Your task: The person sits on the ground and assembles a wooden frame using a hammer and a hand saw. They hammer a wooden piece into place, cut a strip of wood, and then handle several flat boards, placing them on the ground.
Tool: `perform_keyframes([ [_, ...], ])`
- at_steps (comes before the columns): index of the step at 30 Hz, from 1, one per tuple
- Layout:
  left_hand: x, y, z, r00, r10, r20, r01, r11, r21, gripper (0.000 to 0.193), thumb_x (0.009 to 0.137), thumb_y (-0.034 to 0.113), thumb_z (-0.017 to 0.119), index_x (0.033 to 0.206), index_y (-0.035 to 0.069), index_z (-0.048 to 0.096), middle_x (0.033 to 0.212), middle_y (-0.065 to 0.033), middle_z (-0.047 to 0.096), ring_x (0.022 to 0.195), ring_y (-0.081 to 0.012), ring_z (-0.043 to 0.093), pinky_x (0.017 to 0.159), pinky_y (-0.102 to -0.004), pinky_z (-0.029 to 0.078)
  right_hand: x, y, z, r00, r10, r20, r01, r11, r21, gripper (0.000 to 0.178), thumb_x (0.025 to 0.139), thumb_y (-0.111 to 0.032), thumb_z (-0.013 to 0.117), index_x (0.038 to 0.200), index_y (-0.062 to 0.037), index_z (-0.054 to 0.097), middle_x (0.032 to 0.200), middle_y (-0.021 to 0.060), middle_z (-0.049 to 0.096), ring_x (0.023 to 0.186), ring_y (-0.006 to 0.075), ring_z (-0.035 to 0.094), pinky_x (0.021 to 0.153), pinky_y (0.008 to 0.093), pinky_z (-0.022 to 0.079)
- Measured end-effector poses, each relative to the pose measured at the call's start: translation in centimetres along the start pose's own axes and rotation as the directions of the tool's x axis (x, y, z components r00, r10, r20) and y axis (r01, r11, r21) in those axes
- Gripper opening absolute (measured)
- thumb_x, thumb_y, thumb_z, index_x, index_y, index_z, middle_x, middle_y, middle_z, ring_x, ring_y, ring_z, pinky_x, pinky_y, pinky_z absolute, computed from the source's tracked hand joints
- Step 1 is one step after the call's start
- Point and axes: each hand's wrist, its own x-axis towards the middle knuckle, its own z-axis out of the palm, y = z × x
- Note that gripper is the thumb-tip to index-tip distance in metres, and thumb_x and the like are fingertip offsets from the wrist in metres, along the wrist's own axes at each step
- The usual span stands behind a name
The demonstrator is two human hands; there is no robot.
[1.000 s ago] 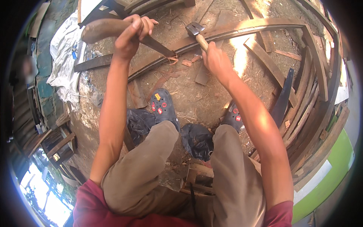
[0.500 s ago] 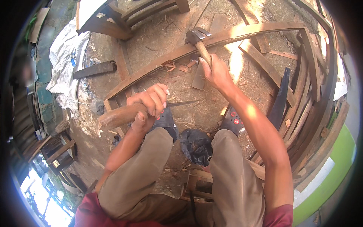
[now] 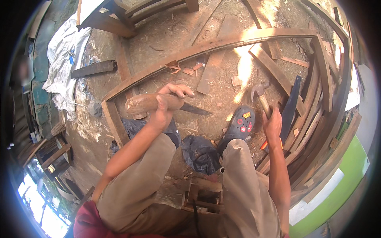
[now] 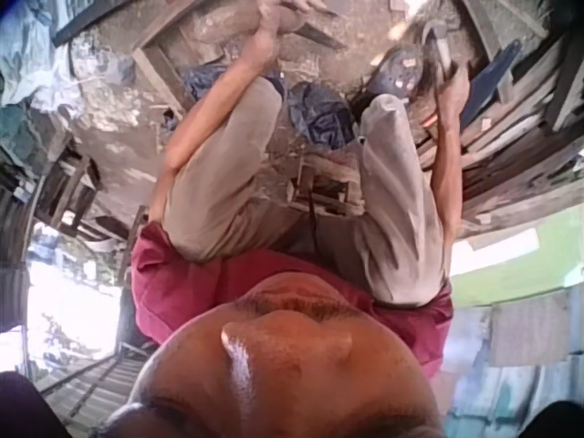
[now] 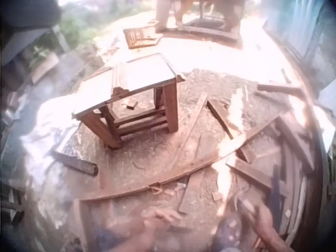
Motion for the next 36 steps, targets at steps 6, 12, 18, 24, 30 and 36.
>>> perform_keyframes([
  [6,0.9,1.2,0.0,0.990,-0.058,-0.129,0.031,0.979,-0.201,0.086,0.096,0.081,0.024,0.120,0.003,0.051,0.131,-0.0154,0.056,0.134,-0.0250,0.045,0.118,-0.0456,0.029,0.9,-11.3,-5.3,0.977,-0.204,-0.056,0.212,0.933,0.291,0.057,0.084,-0.019,0.082,0.131,-0.0011,0.055,0.134,0.0225,0.052,0.122,0.0400,0.054,0.103,0.0512,0.042],
  [12,2.8,2.1,3.7,0.982,-0.087,0.168,0.067,0.991,0.120,0.115,0.085,0.092,0.030,0.156,0.002,0.035,0.159,-0.0192,0.034,0.152,-0.0326,0.027,0.122,-0.0532,0.023,3.3,-18.9,-8.2,0.850,-0.521,0.073,0.459,0.803,0.381,0.060,0.079,-0.022,0.086,0.127,-0.0012,0.057,0.126,0.0206,0.059,0.116,0.0376,0.058,0.098,0.0473,0.046],
  [18,3.7,1.8,4.7,0.955,-0.182,0.234,0.181,0.983,0.026,0.114,0.080,0.084,0.060,0.155,0.002,0.037,0.155,-0.0206,0.042,0.147,-0.0328,0.037,0.121,-0.0550,0.025,3.1,-17.5,-7.4,0.778,-0.593,0.206,0.397,0.719,0.570,0.025,0.085,-0.015,0.080,0.100,-0.0007,0.065,0.089,0.0171,0.064,0.082,0.0351,0.063,0.078,0.0438,0.048],
  [24,3.4,-0.7,-6.1,0.977,0.206,0.051,-0.084,0.157,0.984,0.095,0.069,0.030,0.092,0.148,0.009,0.045,0.148,-0.0144,0.049,0.142,-0.0336,0.042,0.121,-0.0512,0.027,5.8,-13.9,-9.9,0.984,-0.128,0.122,0.031,0.802,0.597,0.018,0.098,-0.013,0.067,0.098,0.0045,0.061,0.079,0.0139,0.059,0.068,0.0239,0.054,0.065,0.0381,0.044],
  [30,3.2,-5.3,-13.6,0.994,0.035,-0.101,0.107,-0.318,0.942,0.084,0.067,0.013,0.086,0.141,0.010,0.046,0.127,-0.0123,0.056,0.123,-0.0322,0.054,0.102,-0.0454,0.042,8.0,-6.0,-10.9,0.995,0.045,0.091,-0.059,0.986,0.157,0.023,0.105,-0.020,0.058,0.102,0.0031,0.061,0.079,0.0225,0.060,0.068,0.0353,0.054,0.069,0.0440,0.047],
  [36,4.2,-5.4,-14.9,1.000,0.012,-0.027,0.029,-0.311,0.950,0.071,0.066,0.006,0.082,0.129,0.009,0.051,0.111,-0.0122,0.058,0.110,-0.0318,0.059,0.088,-0.0446,0.047,4.3,-2.4,-9.2,0.991,0.109,0.079,-0.120,0.981,0.153,0.027,0.106,-0.021,0.055,0.107,0.0054,0.061,0.082,0.0231,0.062,0.071,0.0326,0.057,0.071,0.0424,0.048],
])
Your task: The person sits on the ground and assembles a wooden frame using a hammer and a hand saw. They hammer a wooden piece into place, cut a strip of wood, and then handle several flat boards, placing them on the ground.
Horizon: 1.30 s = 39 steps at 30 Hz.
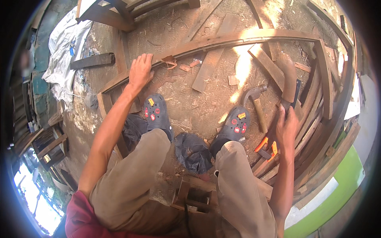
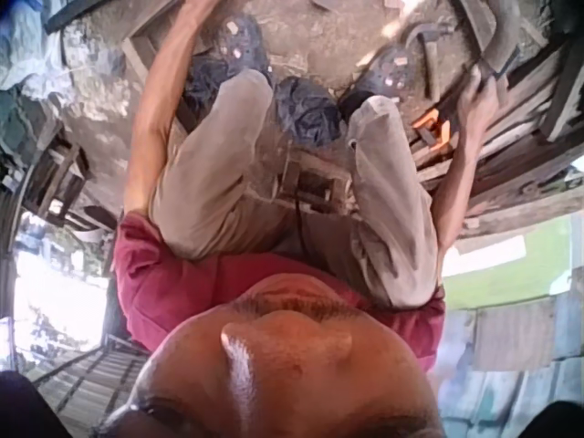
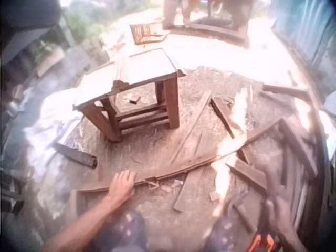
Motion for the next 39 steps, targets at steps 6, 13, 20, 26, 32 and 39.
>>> perform_keyframes([
  [6,1.7,-0.3,-4.0,0.996,0.040,0.076,-0.030,0.991,-0.133,0.056,0.064,-0.002,0.076,0.114,0.004,0.051,0.104,-0.0172,0.062,0.104,-0.0383,0.063,0.087,-0.0485,0.051,-1.5,-0.4,1.4,0.999,0.032,-0.006,-0.032,0.995,0.093,0.030,0.107,-0.022,0.055,0.108,0.0076,0.061,0.082,0.0201,0.064,0.073,0.0261,0.058,0.072,0.0395,0.048],
  [13,3.5,-1.5,-7.6,0.975,0.059,0.216,-0.016,0.981,-0.195,0.048,0.066,-0.004,0.072,0.108,0.000,0.050,0.107,-0.0215,0.064,0.107,-0.0436,0.062,0.089,-0.0513,0.053,0.1,-1.0,1.2,0.996,-0.071,-0.054,0.076,0.990,0.117,0.029,0.107,-0.022,0.055,0.104,0.0055,0.063,0.081,0.0173,0.063,0.074,0.0217,0.056,0.071,0.0376,0.048],
  [20,2.5,-0.6,-5.6,0.975,0.044,0.220,0.001,0.979,-0.202,0.056,0.066,-0.001,0.075,0.116,0.000,0.050,0.112,-0.0233,0.062,0.112,-0.0434,0.060,0.094,-0.0499,0.051,1.2,-0.1,2.0,1.000,0.010,-0.009,-0.010,0.999,0.030,0.028,0.103,-0.024,0.058,0.099,0.0041,0.061,0.080,0.0281,0.062,0.077,0.0484,0.061,0.070,0.0490,0.048],
  [26,0.4,0.3,-2.3,0.992,0.023,0.128,-0.002,0.986,-0.166,0.065,0.063,0.000,0.078,0.122,0.000,0.050,0.116,-0.0211,0.061,0.113,-0.0412,0.059,0.095,-0.0480,0.050,0.9,2.7,4.6,0.993,0.116,0.025,-0.117,0.992,0.038,0.035,0.103,-0.029,0.060,0.093,0.0042,0.057,0.079,0.0274,0.058,0.072,0.0437,0.058,0.068,0.0475,0.046],
  [32,0.5,0.7,-2.3,0.994,-0.003,0.109,0.019,0.990,-0.143,0.064,0.065,0.003,0.080,0.123,0.003,0.052,0.117,-0.0173,0.061,0.115,-0.0380,0.058,0.094,-0.0452,0.050,0.6,6.3,5.0,0.972,0.132,0.195,-0.116,0.989,-0.092,0.040,0.102,-0.033,0.060,0.089,0.0053,0.056,0.079,0.0302,0.058,0.075,0.0486,0.058,0.069,0.0506,0.045],
  [39,-0.2,0.7,-2.0,0.996,-0.028,0.084,0.042,0.984,-0.172,0.069,0.069,0.007,0.082,0.131,0.005,0.051,0.121,-0.0164,0.061,0.115,-0.0370,0.059,0.094,-0.0446,0.050,-0.3,6.6,2.5,0.946,0.112,0.304,-0.034,0.967,-0.252,0.040,0.098,-0.032,0.064,0.104,0.0070,0.061,0.095,0.0308,0.066,0.095,0.0485,0.064,0.084,0.0521,0.051],
])
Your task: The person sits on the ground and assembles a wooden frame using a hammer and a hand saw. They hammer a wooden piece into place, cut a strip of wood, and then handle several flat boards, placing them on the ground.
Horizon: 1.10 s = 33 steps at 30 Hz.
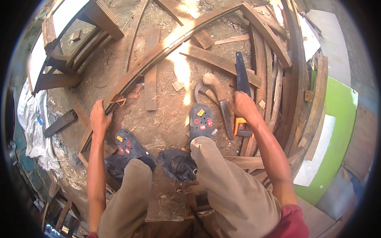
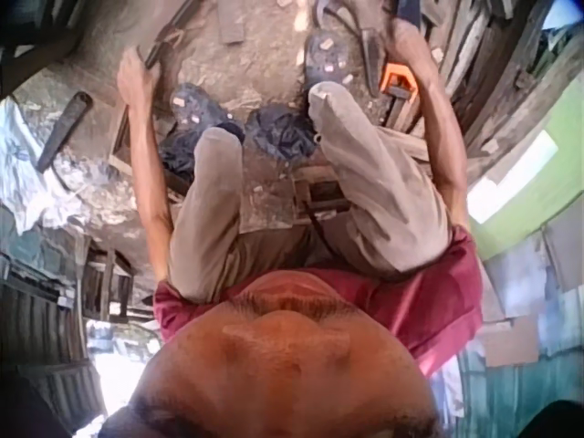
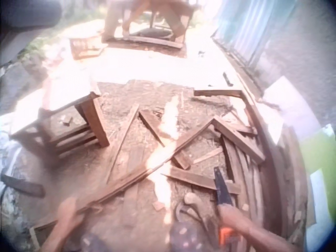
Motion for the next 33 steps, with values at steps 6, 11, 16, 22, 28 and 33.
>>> perform_keyframes([
  [6,0.1,-0.1,0.7,0.993,0.096,-0.075,-0.094,0.995,0.030,0.069,0.072,0.011,0.083,0.133,0.007,0.051,0.123,-0.0168,0.060,0.115,-0.0361,0.060,0.095,-0.0446,0.051,8.4,9.1,-7.5,0.699,-0.050,-0.713,-0.074,0.987,-0.143,0.051,0.092,-0.019,0.071,0.128,0.0101,0.050,0.125,0.0335,0.054,0.117,0.0480,0.055,0.101,0.0497,0.046],
  [11,0.0,-0.8,0.9,0.999,0.042,-0.003,-0.042,0.998,0.037,0.066,0.070,0.009,0.082,0.129,0.006,0.053,0.120,-0.0174,0.064,0.108,-0.0379,0.065,0.087,-0.0456,0.055,12.7,19.6,-10.7,0.742,0.196,-0.641,-0.442,0.862,-0.249,0.072,0.087,-0.016,0.071,0.145,0.0086,0.035,0.140,0.0299,0.047,0.134,0.0465,0.046,0.109,0.0502,0.043],
  [16,1.4,-0.7,-0.1,0.995,-0.039,0.090,0.038,0.999,0.022,0.063,0.069,0.012,0.083,0.124,0.004,0.054,0.115,-0.0200,0.067,0.102,-0.0425,0.067,0.086,-0.0492,0.055,14.4,21.2,-10.4,0.673,0.392,-0.627,-0.639,0.736,-0.225,0.077,0.088,-0.015,0.065,0.153,0.0055,0.029,0.144,0.0274,0.045,0.143,0.0464,0.038,0.115,0.0567,0.034],
  [22,5.5,-1.9,-2.7,0.967,-0.101,0.232,0.104,0.995,-0.001,0.072,0.065,0.013,0.083,0.130,-0.001,0.056,0.117,-0.0270,0.068,0.107,-0.0464,0.065,0.090,-0.0488,0.053,13.6,20.6,-14.0,0.647,0.166,-0.744,-0.636,0.655,-0.408,0.020,0.090,-0.009,0.059,0.109,-0.0031,0.055,0.107,0.0169,0.062,0.102,0.0372,0.063,0.090,0.0522,0.046],
  [28,5.7,-1.4,-5.2,0.886,-0.091,0.455,0.161,0.980,-0.117,0.087,0.059,0.016,0.083,0.137,-0.007,0.052,0.111,-0.0326,0.068,0.107,-0.0464,0.066,0.092,-0.0463,0.053,12.7,15.4,-28.3,0.851,-0.007,-0.525,-0.432,0.560,-0.707,0.049,0.079,-0.008,0.078,0.122,-0.0031,0.054,0.115,0.0183,0.065,0.113,0.0343,0.063,0.095,0.0461,0.052],
  [33,7.6,4.0,-5.1,0.850,0.198,0.488,-0.028,0.942,-0.333,0.076,0.065,0.018,0.080,0.133,0.000,0.053,0.117,-0.0266,0.064,0.113,-0.0445,0.062,0.095,-0.0464,0.051,9.7,17.9,-40.7,0.851,-0.127,-0.510,-0.478,0.220,-0.851,0.055,0.086,0.003,0.058,0.140,-0.0072,0.054,0.132,0.0121,0.061,0.132,0.0287,0.053,0.118,0.0450,0.036],
])
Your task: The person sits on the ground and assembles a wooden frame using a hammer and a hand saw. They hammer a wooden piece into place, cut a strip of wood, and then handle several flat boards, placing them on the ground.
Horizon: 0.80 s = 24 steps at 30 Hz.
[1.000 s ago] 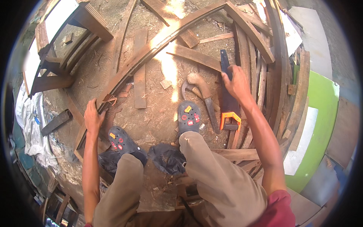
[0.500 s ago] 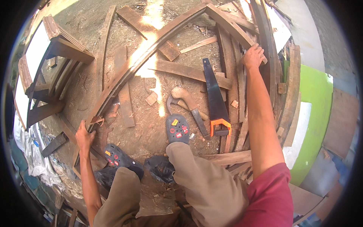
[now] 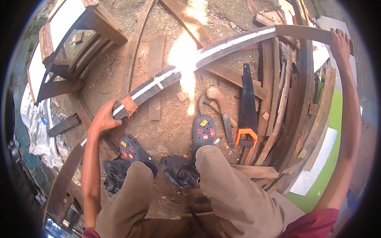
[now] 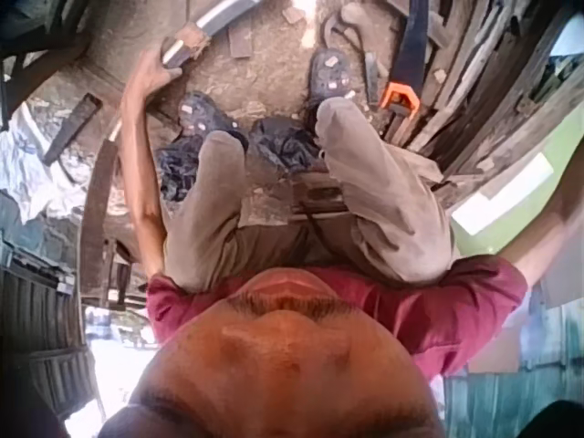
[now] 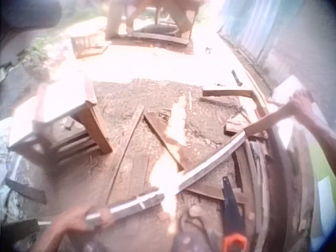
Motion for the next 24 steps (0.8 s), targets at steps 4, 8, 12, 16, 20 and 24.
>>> perform_keyframes([
  [4,0.5,0.0,5.7,0.908,0.166,-0.384,-0.128,0.984,0.124,0.073,0.077,0.031,0.083,0.137,0.005,0.052,0.130,-0.0189,0.056,0.120,-0.0422,0.056,0.099,-0.0465,0.048,-0.4,-6.8,-3.0,0.963,0.100,-0.250,-0.029,0.962,0.271,0.051,0.093,-0.009,0.060,0.143,-0.0126,0.051,0.147,0.0114,0.053,0.141,0.0276,0.046,0.120,0.0476,0.032],
  [8,0.5,0.2,6.7,0.875,0.144,-0.462,-0.048,0.976,0.213,0.076,0.081,0.045,0.081,0.137,0.003,0.053,0.129,-0.0182,0.057,0.116,-0.0411,0.059,0.098,-0.0476,0.049,-11.6,-21.4,-12.7,0.949,0.012,-0.316,0.244,0.607,0.756,0.046,0.094,-0.018,0.069,0.137,-0.0062,0.057,0.142,0.0173,0.056,0.132,0.0362,0.053,0.113,0.0486,0.039],
  [12,1.4,-0.8,5.0,0.905,0.161,-0.393,-0.095,0.979,0.183,0.072,0.086,0.051,0.075,0.136,0.003,0.056,0.129,-0.0192,0.057,0.113,-0.0388,0.060,0.096,-0.0484,0.050,-24.2,-31.4,-17.2,0.976,0.011,-0.217,0.211,0.190,0.959,0.042,0.089,-0.009,0.072,0.129,-0.0032,0.060,0.132,0.0192,0.059,0.124,0.0372,0.057,0.107,0.0466,0.044],
  [16,2.4,-2.0,3.1,0.929,0.213,-0.303,-0.132,0.955,0.266,0.061,0.091,0.052,0.069,0.126,0.003,0.062,0.122,-0.0179,0.060,0.107,-0.0357,0.061,0.093,-0.0424,0.043,-31.5,-35.1,-18.7,0.999,-0.041,-0.030,0.029,-0.028,0.999,0.042,0.089,-0.007,0.072,0.129,-0.0027,0.059,0.132,0.0201,0.057,0.123,0.0379,0.057,0.106,0.0469,0.043],
  [20,2.2,-1.7,3.3,0.875,0.293,-0.387,-0.143,0.917,0.372,0.051,0.094,0.047,0.067,0.122,0.005,0.064,0.114,-0.0139,0.061,0.102,-0.0332,0.058,0.090,-0.0408,0.041,-32.2,-36.0,-19.6,1.000,0.012,-0.022,0.022,-0.058,0.998,0.041,0.089,-0.004,0.070,0.128,0.0015,0.057,0.128,0.0233,0.057,0.121,0.0398,0.057,0.106,0.0453,0.045],
  [24,1.7,-1.0,3.9,0.878,0.188,-0.441,-0.059,0.955,0.290,0.054,0.092,0.051,0.067,0.123,0.007,0.067,0.113,-0.0128,0.061,0.106,-0.0317,0.058,0.090,-0.0411,0.043,-28.3,-35.7,-20.1,0.999,0.045,-0.031,0.034,-0.075,0.997,0.045,0.090,-0.008,0.071,0.131,-0.0013,0.056,0.130,0.0209,0.056,0.122,0.0390,0.056,0.106,0.0472,0.043],
])
